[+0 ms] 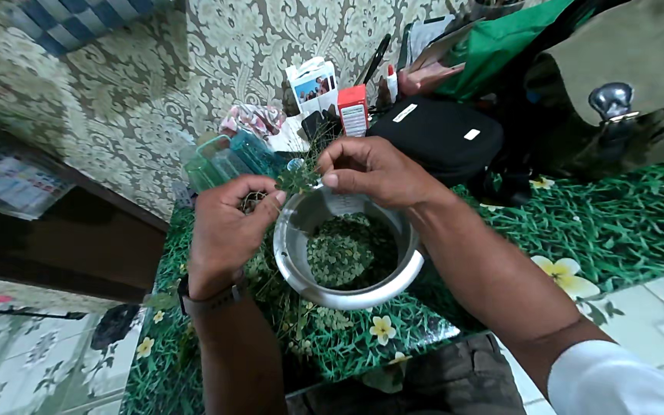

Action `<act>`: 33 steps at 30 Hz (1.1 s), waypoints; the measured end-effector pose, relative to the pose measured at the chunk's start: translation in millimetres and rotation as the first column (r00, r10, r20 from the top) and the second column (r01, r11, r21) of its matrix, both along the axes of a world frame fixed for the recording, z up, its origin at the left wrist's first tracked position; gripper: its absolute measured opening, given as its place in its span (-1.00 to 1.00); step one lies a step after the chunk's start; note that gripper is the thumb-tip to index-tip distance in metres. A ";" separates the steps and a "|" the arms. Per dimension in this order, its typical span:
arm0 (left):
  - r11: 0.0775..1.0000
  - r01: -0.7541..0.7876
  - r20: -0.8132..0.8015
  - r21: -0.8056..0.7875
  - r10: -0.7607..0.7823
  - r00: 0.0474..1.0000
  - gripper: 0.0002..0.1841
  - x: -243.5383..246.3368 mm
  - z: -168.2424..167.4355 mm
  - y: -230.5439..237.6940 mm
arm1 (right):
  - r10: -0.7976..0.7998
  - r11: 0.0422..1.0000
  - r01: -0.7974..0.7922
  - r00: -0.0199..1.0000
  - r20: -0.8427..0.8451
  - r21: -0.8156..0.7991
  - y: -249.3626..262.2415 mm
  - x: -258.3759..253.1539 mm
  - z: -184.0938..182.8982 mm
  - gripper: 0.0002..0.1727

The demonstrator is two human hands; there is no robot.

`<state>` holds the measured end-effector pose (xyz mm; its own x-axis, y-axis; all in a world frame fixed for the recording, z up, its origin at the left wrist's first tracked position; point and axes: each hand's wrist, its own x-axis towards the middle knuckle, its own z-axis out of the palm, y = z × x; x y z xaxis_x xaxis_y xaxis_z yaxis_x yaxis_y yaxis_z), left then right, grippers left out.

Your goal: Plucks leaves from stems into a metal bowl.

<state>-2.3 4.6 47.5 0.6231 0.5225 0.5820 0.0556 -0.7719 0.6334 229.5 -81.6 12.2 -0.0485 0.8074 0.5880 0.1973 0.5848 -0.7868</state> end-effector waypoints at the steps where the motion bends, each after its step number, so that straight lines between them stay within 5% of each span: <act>1: 1.000 0.017 -0.006 0.007 -0.017 1.000 -0.94 0.4 -0.5 0.5 | 0.003 1.000 -0.003 1.000 -0.027 0.016 2.1 -2.2 -1.8 -0.87; 33: 0.999 -0.014 -0.071 0.032 0.016 0.997 -0.94 0.5 -0.2 -3.7 | 0.013 0.996 -0.007 0.998 0.062 -0.092 -2.1 -4.0 -4.4 -0.94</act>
<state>-1.7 0.9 47.2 0.6559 0.5144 0.5525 0.1118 -0.7900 0.6028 225.5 -83.7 7.9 -0.0913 0.8572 0.5068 0.2418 0.5128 -0.8237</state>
